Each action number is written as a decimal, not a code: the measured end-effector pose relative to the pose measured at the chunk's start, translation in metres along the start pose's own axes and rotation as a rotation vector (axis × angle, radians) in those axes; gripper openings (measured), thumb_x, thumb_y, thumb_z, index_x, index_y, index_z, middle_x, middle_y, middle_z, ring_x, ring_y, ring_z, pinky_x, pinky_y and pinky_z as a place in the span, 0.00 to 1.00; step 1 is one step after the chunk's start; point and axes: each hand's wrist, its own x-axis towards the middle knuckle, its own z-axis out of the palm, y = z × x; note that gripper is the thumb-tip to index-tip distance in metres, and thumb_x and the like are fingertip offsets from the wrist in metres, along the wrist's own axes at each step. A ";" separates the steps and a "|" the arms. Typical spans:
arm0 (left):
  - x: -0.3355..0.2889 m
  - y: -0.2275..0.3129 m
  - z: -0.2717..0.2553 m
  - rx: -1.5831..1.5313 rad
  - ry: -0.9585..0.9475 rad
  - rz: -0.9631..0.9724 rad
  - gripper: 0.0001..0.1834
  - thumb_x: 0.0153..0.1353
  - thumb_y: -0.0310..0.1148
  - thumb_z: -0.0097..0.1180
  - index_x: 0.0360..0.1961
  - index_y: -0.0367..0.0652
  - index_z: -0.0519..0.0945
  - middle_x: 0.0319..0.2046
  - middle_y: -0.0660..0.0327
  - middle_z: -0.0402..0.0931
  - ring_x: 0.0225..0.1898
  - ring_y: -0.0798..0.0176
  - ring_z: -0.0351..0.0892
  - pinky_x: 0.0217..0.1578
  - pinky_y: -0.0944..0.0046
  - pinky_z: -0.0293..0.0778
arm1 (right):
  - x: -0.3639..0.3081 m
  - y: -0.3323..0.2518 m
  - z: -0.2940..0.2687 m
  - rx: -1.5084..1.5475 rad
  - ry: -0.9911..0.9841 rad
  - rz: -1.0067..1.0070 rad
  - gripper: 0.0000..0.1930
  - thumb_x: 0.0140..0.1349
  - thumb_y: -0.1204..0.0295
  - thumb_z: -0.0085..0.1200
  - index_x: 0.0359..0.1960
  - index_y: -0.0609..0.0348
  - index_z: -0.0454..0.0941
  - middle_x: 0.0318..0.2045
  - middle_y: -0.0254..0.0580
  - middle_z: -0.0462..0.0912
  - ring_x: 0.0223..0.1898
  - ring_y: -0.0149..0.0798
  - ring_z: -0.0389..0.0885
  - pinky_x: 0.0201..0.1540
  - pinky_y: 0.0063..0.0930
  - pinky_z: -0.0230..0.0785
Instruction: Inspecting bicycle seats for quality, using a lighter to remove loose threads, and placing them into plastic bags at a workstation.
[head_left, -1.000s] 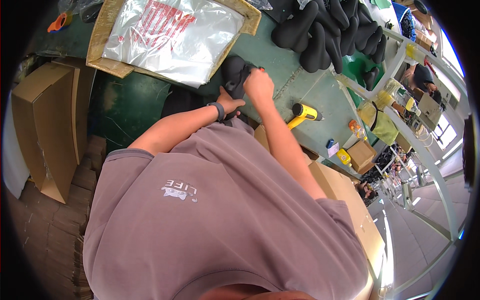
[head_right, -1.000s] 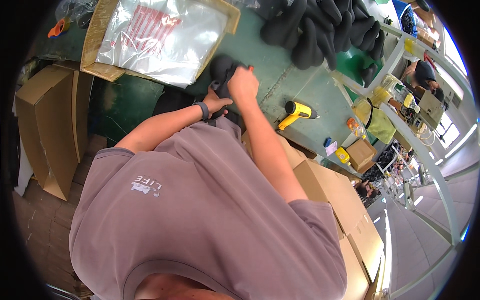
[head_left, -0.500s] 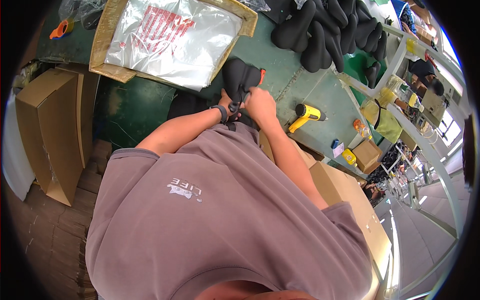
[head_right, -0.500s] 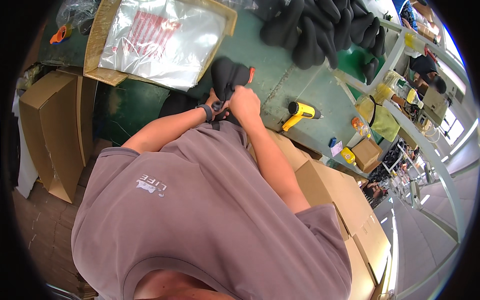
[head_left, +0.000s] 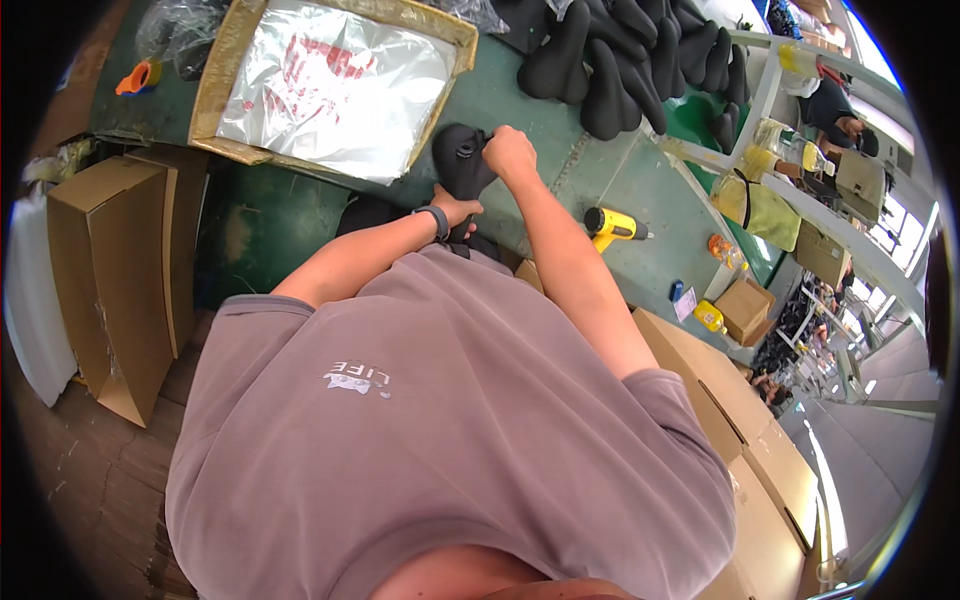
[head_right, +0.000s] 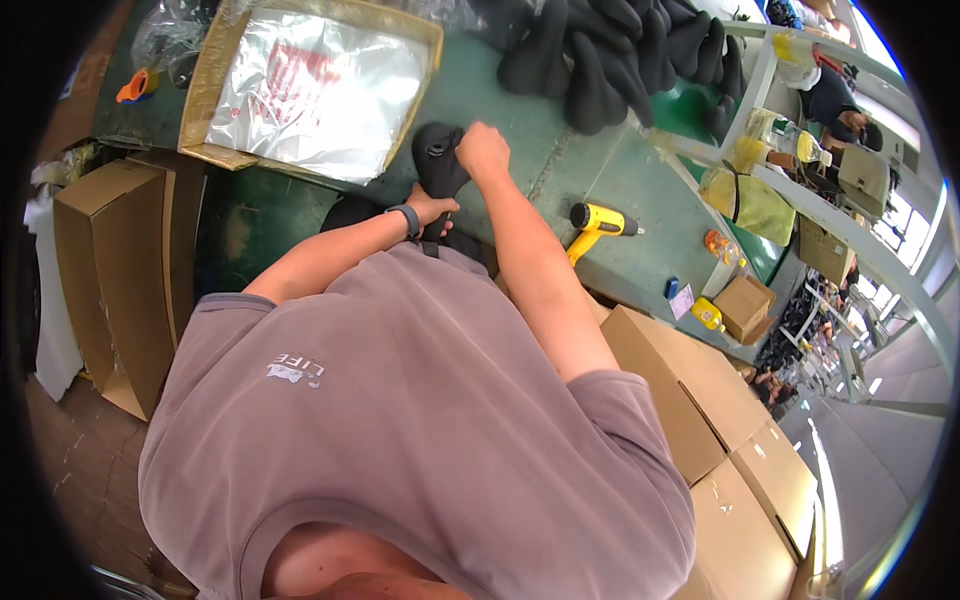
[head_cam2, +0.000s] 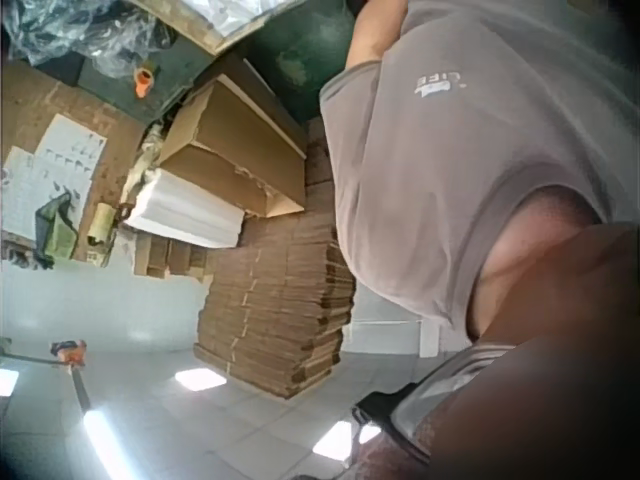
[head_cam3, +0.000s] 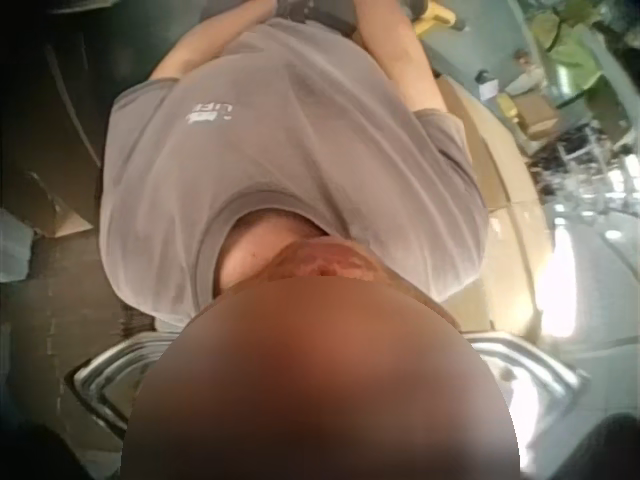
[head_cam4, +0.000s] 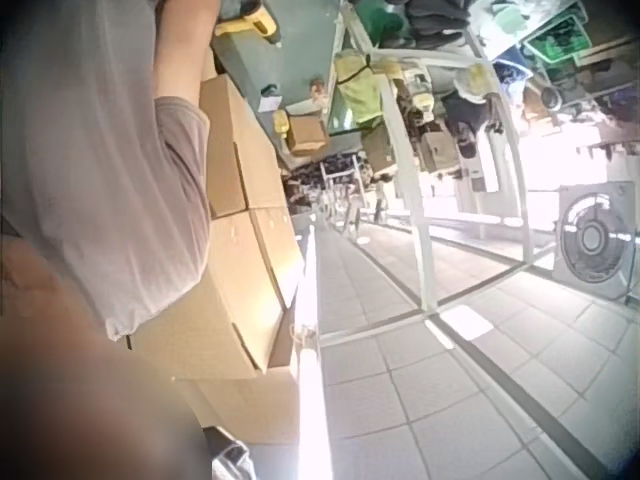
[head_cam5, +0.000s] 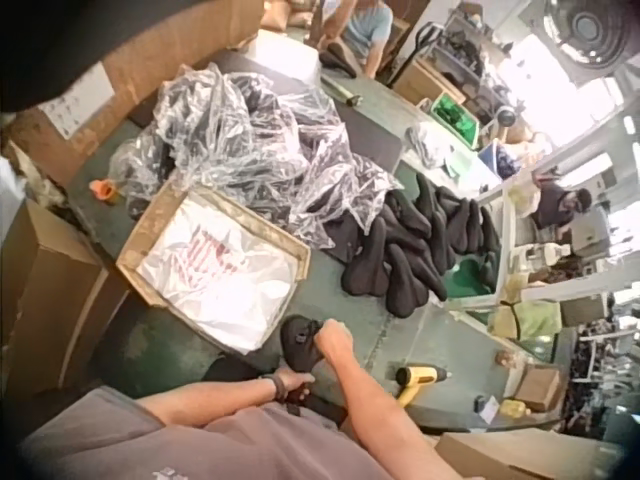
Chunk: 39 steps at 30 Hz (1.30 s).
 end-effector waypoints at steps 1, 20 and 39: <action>-0.002 0.002 -0.001 0.007 0.008 -0.008 0.63 0.59 0.27 0.78 0.80 0.41 0.38 0.41 0.48 0.81 0.26 0.55 0.87 0.22 0.51 0.85 | 0.012 0.007 -0.001 0.015 0.079 -0.028 0.15 0.66 0.70 0.59 0.49 0.62 0.93 0.51 0.66 0.92 0.55 0.63 0.92 0.60 0.52 0.85; -0.198 0.085 -0.057 0.268 -0.296 1.091 0.67 0.66 0.27 0.73 0.90 0.40 0.32 0.85 0.45 0.54 0.85 0.50 0.59 0.82 0.51 0.60 | -0.114 0.118 0.044 1.082 0.196 -0.159 0.41 0.72 0.61 0.70 0.83 0.57 0.66 0.68 0.51 0.85 0.67 0.49 0.84 0.70 0.48 0.76; 0.017 0.130 -0.166 1.063 0.605 1.058 0.14 0.71 0.42 0.70 0.40 0.41 0.88 0.45 0.49 0.86 0.51 0.41 0.86 0.52 0.43 0.83 | -0.183 0.048 0.149 1.393 -0.065 0.390 0.27 0.63 0.71 0.78 0.58 0.64 0.76 0.43 0.47 0.89 0.41 0.41 0.91 0.39 0.39 0.85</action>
